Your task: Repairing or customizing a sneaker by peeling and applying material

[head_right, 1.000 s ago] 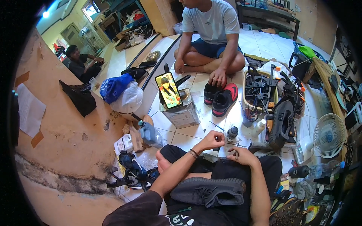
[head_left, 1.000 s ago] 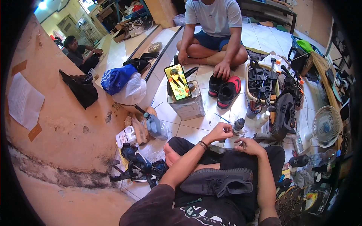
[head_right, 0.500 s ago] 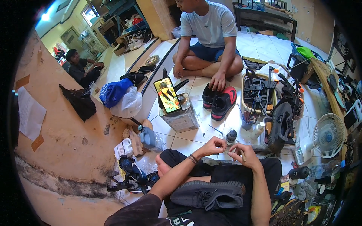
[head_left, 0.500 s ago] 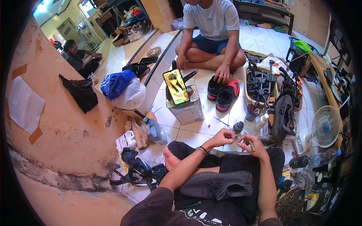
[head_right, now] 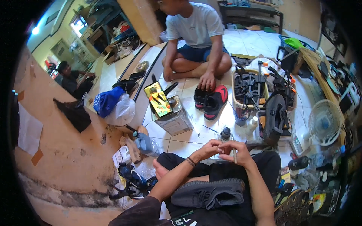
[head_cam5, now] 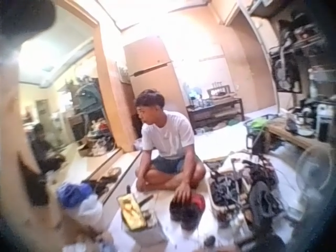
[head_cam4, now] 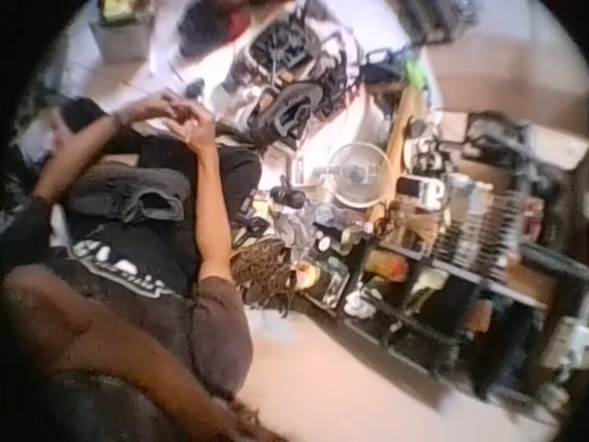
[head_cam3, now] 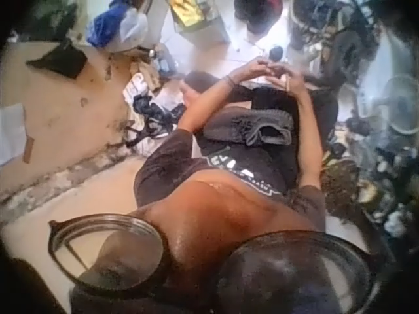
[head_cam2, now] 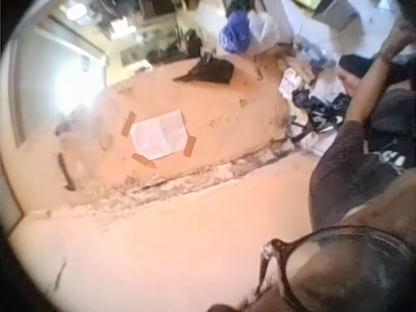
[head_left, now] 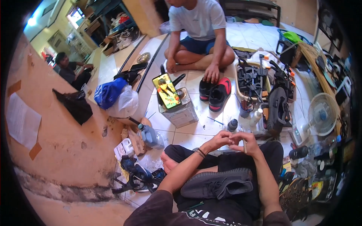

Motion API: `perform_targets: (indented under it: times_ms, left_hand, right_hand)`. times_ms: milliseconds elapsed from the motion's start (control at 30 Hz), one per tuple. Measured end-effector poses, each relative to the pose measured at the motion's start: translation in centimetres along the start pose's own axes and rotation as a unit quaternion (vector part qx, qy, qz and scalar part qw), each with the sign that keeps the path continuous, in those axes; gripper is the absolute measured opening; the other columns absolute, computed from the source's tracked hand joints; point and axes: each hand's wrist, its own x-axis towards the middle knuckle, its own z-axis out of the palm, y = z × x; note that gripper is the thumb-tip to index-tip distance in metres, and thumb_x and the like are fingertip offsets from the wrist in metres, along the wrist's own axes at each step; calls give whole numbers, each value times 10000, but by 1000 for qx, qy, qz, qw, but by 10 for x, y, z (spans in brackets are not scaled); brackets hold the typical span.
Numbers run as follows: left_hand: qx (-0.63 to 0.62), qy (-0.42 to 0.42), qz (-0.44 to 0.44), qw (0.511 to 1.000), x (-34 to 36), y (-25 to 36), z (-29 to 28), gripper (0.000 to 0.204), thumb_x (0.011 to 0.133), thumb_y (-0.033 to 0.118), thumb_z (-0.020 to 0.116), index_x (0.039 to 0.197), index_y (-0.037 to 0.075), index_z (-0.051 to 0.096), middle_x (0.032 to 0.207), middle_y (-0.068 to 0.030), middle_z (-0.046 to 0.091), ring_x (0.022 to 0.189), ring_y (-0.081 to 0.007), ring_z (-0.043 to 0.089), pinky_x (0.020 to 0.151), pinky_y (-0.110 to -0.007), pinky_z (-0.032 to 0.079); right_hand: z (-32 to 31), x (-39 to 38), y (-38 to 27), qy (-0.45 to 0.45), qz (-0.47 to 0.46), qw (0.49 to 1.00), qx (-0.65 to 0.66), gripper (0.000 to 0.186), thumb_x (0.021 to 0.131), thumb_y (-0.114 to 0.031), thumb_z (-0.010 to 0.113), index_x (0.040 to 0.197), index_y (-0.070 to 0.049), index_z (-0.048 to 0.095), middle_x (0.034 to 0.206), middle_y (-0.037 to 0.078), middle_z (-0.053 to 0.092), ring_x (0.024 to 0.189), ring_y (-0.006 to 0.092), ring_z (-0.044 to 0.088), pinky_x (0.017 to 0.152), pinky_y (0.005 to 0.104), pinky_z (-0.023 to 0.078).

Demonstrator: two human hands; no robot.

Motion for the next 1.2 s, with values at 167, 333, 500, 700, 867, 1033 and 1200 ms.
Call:
perform_targets:
  times_ms: [167, 333, 500, 700, 867, 1033, 1200]
  left_hand:
    - [-120, 33, -13, 992, -12, 14, 3, 131, 878, 125, 641, 955, 23, 670, 968, -96, 664, 931, -238, 634, 836, -386, 499]
    - [-159, -19, -40, 986, -4, 13, 8, 173, 879, 179, 652, 969, 35, 688, 986, -100, 666, 941, -239, 626, 858, -404, 485]
    - [-189, -70, -40, 979, -10, 11, 7, 271, 872, 259, 657, 1012, 31, 699, 1028, -123, 652, 991, -241, 603, 887, -434, 467]
    - [-172, -89, -70, 979, -12, 16, 6, 276, 864, 252, 640, 989, 11, 689, 1008, -142, 648, 977, -262, 610, 915, -442, 467]
    - [-178, -111, -72, 975, -10, 13, 5, 268, 872, 253, 635, 963, 6, 681, 987, -126, 633, 964, -247, 604, 904, -432, 471]
    - [-194, -137, -80, 968, -9, 13, 4, 265, 887, 257, 631, 956, 5, 677, 970, -102, 618, 953, -227, 595, 895, -421, 477]
    - [-190, -112, -87, 971, -9, 13, 3, 259, 852, 243, 633, 928, 0, 676, 981, -155, 630, 963, -293, 610, 911, -456, 468]
  right_hand:
    - [8, 10, 2, 48, -39, 998, 4, 265, 716, -101, 842, 942, -45, 715, 758, 59, 687, 648, 124, 660, 599, 256, 509]
    - [0, 3, 4, 79, -66, 995, -19, 255, 706, -119, 846, 902, -36, 706, 749, 67, 691, 651, 145, 678, 593, 265, 515]
    - [9, -3, 4, 121, -85, 989, -24, 236, 698, -127, 851, 843, -32, 692, 696, 57, 671, 632, 142, 671, 574, 258, 503]
    - [9, 1, 1, 91, -94, 991, -32, 260, 669, -144, 876, 812, -43, 684, 712, 54, 680, 623, 146, 660, 568, 264, 491]
    - [9, -1, -3, 73, -108, 991, -42, 261, 677, -152, 871, 826, -57, 679, 716, 48, 679, 609, 164, 661, 554, 265, 488]
    - [11, -3, -4, 78, -115, 989, -54, 273, 675, -170, 875, 827, -69, 672, 716, 50, 678, 597, 169, 662, 542, 262, 486]
    - [10, -3, -6, 82, -98, 991, -35, 268, 677, -181, 877, 785, -64, 661, 694, 56, 671, 578, 174, 661, 539, 265, 487]
